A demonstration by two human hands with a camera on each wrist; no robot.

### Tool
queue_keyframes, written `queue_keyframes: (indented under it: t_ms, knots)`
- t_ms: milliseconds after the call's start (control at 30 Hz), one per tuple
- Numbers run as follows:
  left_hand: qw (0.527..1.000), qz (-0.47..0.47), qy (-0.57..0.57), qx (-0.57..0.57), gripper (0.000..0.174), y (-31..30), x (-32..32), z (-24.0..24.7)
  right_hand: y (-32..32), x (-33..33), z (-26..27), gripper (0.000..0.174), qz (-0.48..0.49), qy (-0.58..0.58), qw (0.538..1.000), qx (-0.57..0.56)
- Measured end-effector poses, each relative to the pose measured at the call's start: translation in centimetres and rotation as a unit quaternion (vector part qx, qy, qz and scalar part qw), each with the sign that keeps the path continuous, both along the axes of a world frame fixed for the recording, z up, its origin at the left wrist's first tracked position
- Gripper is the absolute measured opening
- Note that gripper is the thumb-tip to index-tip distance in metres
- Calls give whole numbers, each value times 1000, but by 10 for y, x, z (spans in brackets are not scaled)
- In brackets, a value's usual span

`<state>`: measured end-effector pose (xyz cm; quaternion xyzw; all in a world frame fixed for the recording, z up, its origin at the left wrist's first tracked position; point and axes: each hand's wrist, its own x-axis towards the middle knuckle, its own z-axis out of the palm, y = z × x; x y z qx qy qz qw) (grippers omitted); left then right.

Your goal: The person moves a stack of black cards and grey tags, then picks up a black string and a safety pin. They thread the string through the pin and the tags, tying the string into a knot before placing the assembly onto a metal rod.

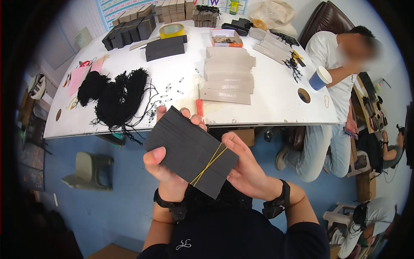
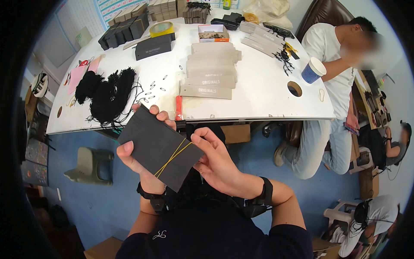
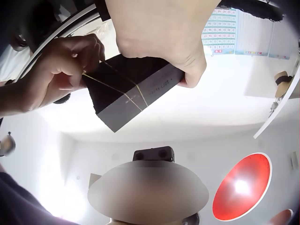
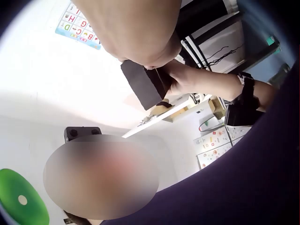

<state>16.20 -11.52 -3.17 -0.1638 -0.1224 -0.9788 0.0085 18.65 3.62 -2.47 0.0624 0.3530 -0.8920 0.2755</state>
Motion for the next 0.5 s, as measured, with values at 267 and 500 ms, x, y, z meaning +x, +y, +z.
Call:
queue_keyframes:
  t_ms: [267, 500]
  knots:
    - [986, 138, -8, -98, 62, -4, 0, -4, -5, -2, -6, 17, -120, -59, 990, 37]
    - [968, 209, 29, -137, 62, -16, -2, -6, 2, 6, 11, 18, -125, -34, 990, 58]
